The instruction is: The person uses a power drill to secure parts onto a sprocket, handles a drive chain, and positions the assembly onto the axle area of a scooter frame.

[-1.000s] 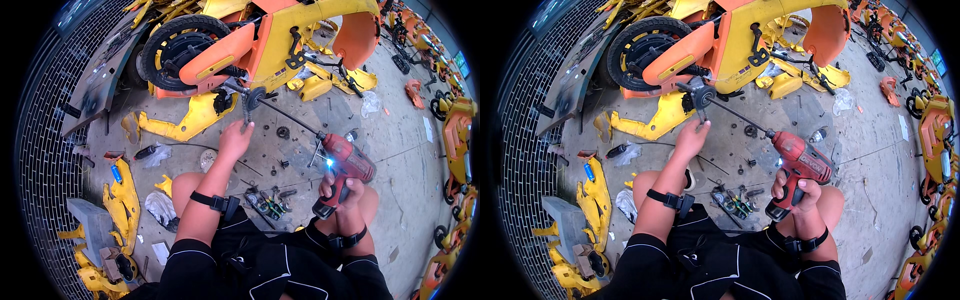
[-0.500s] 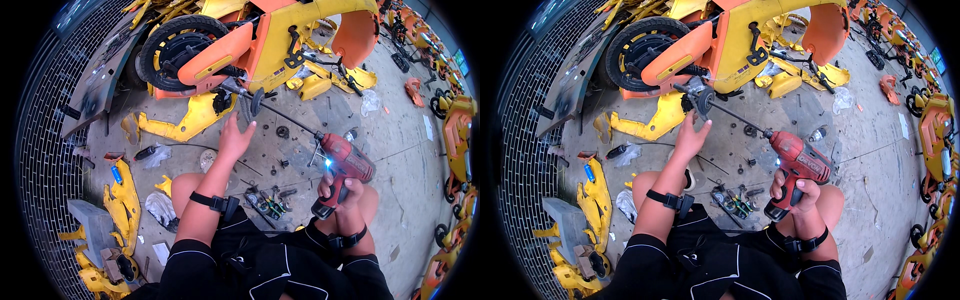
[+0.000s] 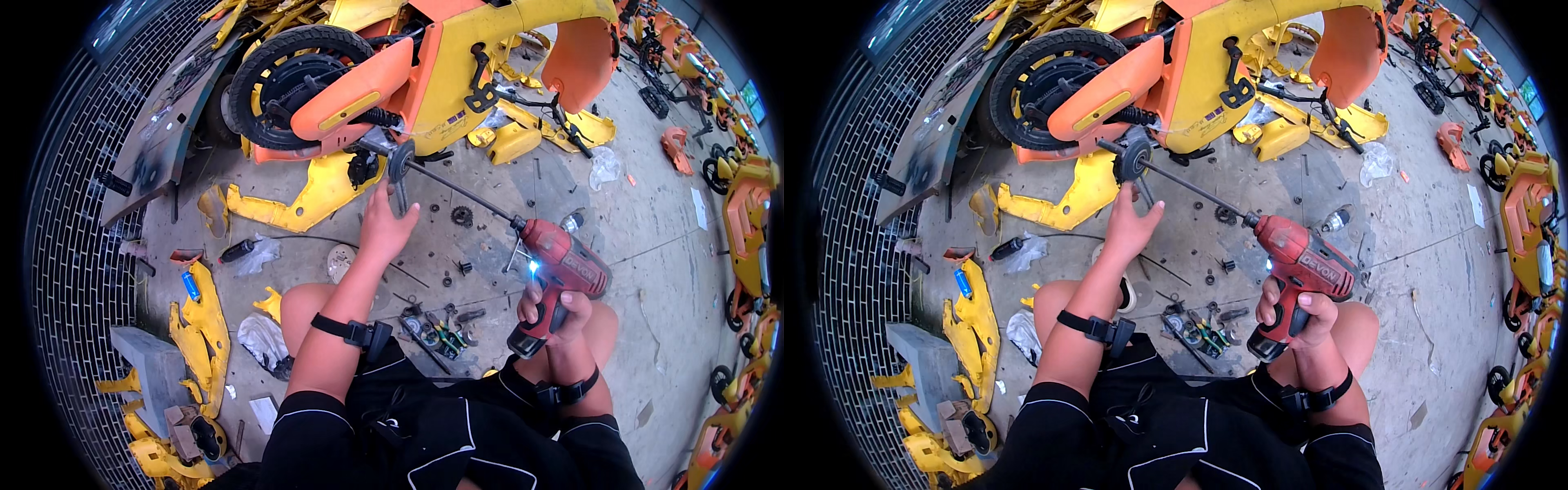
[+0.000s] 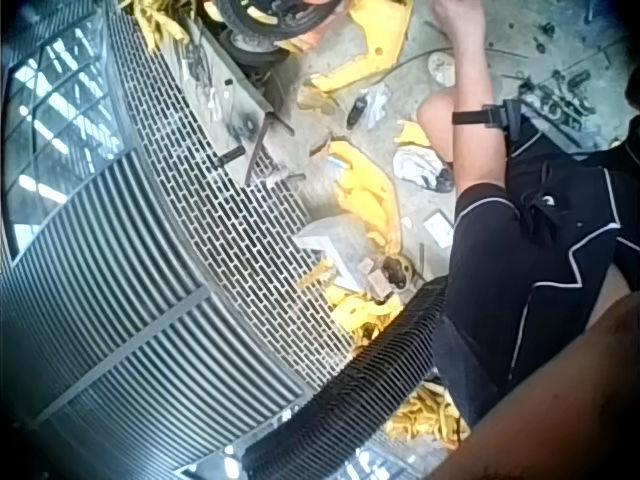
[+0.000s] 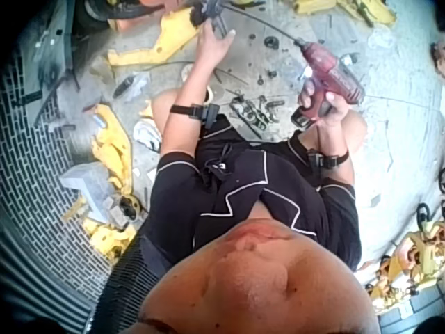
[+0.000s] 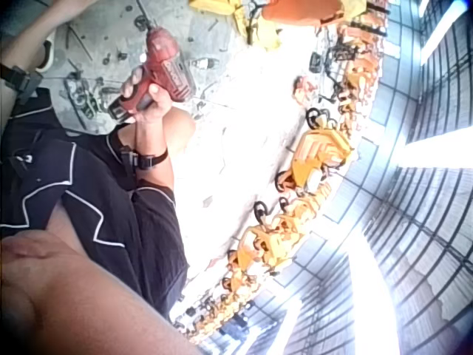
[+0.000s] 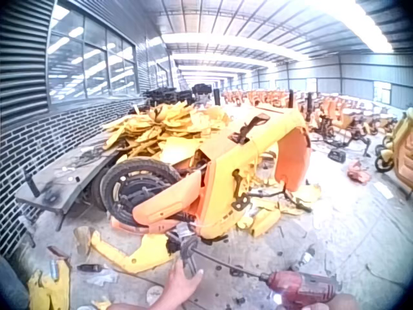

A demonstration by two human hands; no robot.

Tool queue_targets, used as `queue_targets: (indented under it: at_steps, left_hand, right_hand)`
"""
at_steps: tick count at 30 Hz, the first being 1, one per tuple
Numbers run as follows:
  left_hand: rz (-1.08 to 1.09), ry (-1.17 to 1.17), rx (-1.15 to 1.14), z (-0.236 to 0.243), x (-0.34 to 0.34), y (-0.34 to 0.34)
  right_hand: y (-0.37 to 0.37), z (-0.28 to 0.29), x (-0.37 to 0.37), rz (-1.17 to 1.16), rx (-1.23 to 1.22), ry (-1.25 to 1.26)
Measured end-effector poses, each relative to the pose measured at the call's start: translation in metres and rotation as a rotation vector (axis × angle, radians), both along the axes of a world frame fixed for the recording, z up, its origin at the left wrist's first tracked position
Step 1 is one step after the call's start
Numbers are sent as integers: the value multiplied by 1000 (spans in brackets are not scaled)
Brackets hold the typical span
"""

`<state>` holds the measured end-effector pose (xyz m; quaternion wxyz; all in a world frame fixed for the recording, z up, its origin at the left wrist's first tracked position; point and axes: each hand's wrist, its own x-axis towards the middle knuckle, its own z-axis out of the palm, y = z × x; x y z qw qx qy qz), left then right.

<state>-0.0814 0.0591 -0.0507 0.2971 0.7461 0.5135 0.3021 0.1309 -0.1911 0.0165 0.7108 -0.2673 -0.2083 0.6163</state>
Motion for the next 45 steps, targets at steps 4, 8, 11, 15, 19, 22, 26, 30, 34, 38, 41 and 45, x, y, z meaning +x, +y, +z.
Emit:
queue_targets:
  at_steps: [4, 8, 11, 15, 19, 22, 26, 30, 34, 38, 41, 45]
  left_hand:
    - [-7, 7, -3, -2, -2, 0]
    - [-37, 66, 27, -11, -5, 2]
    - [-25, 269, -59, -9, -6, 0]
    - [-79, 476, -195, -11, -8, -4]
    - [-102, 319, -333, -14, -7, -3]
    - [-99, -27, -537, -39, -17, 12]
    - [-45, -381, -902, -16, -5, 0]
    - [-22, -634, -977, -21, -14, -4]
    - [38, -861, -1021, -20, -13, -10]
    - [20, -970, -1039, -24, -13, -13]
    - [56, -979, -1052, -22, -7, -14]
    - [29, -930, -1055, -30, -4, -16]
  right_hand:
    - [1, 1, 0, 1, -1, 11]
    - [0, 0, 1, -4, 7, 27]
    - [-1, -1, 4, -2, 26, 63]
    - [-3, 0, 4, -4, 37, 62]
    - [-4, 3, 6, 4, 62, 55]
    - [-4, 5, 4, 20, 62, 50]
    - [-7, 3, 8, 7, 63, 58]
    - [-8, 8, 7, 20, 66, 69]
    - [-10, 12, 8, 14, 61, 66]
    - [-10, 15, 9, 26, 72, 67]
    - [-10, 18, 10, 18, 82, 71]
    - [-10, 20, 9, 8, 80, 56]
